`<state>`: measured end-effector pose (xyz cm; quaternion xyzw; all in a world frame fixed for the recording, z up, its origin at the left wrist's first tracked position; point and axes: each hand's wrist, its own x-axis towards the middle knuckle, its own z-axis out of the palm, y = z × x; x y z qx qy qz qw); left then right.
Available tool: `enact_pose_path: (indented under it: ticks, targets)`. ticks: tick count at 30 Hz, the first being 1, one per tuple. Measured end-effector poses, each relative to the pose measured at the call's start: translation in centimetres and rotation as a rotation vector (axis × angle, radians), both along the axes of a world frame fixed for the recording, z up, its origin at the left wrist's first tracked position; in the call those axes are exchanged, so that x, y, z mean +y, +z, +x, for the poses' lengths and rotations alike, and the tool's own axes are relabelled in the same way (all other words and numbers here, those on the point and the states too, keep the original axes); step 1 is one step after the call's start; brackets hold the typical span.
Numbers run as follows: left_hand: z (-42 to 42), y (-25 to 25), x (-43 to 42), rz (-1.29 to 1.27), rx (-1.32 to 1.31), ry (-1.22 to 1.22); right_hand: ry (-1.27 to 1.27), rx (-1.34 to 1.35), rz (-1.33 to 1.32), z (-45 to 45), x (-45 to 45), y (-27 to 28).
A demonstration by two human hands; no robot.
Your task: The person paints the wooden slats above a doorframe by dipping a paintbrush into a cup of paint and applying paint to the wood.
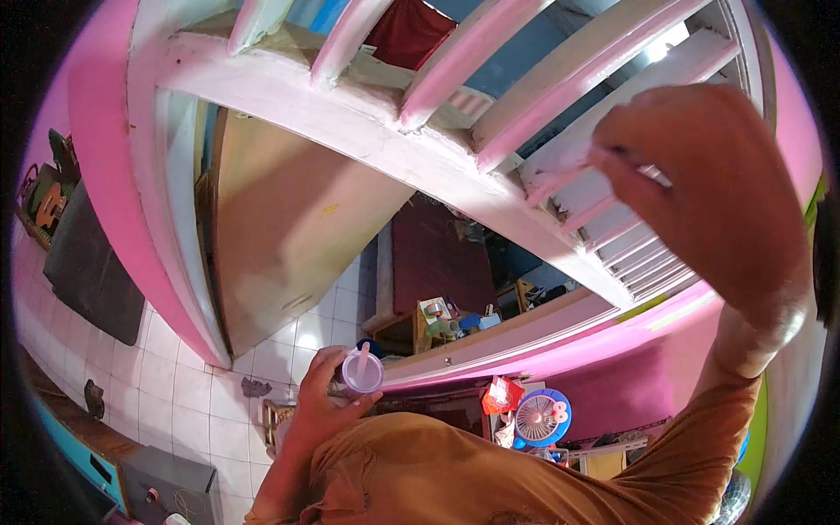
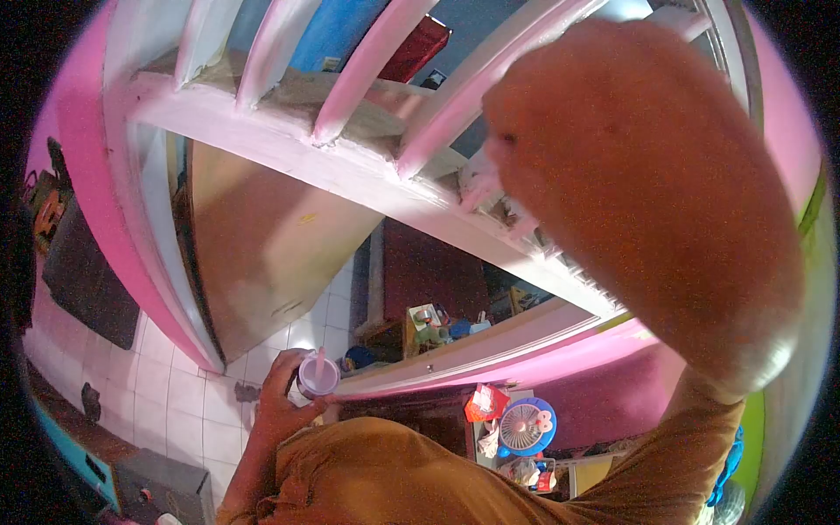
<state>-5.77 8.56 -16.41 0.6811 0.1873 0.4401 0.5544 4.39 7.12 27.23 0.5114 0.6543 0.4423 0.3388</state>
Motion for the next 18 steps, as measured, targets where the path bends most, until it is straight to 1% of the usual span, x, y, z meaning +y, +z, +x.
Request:
enact_pose_path:
  ticks: [2, 6, 7, 9, 10, 12, 13, 16, 17, 18]
  targets:
    - [0.3, -0.1, -0.1, -0.028, 0.001, 0.007, 0.097, -0.003, -0.018, 0.4, 0.1, 0.8]
    - [0.5, -0.7, -0.1, -0.043, -0.024, 0.009, 0.003, 0.035, -0.041, 0.0, -0.2, 1.3]
    - [0.4, -0.4, -0.1, -0.042, -0.021, 0.008, -0.023, 0.141, -0.090, -0.5, -0.7, 2.2]
    - [0.3, -0.2, -0.2, -0.042, -0.014, 0.005, -0.052, 0.252, -0.140, -0.4, -0.9, 2.7]
    - [0.4, -0.3, -0.1, -0.025, -0.016, 0.009, 0.009, 0.347, -0.035, 0.2, -0.7, 2.7]
    - [0.6, -0.4, 0.0, -0.002, -0.020, 0.005, 0.064, 0.437, 0.078, 1.2, -0.4, 2.5]
    - [0.7, -0.5, 0.0, -0.004, -0.030, 0.003, 0.005, 0.415, 0.037, 1.4, 0.0, 2.2]
    - [0.8, -0.4, 0.1, -0.003, -0.038, 0.002, 0.217, 0.075, -0.065, 0.1, -0.6, 2.2]
    - [0.7, -0.4, 0.1, -0.001, -0.030, -0.005, 0.094, 0.282, -0.080, -0.5, -1.0, 2.7]
    - [0.6, -0.3, 0.0, -0.004, -0.029, -0.004, 0.027, 0.387, -0.091, -0.6, -1.0, 2.8]
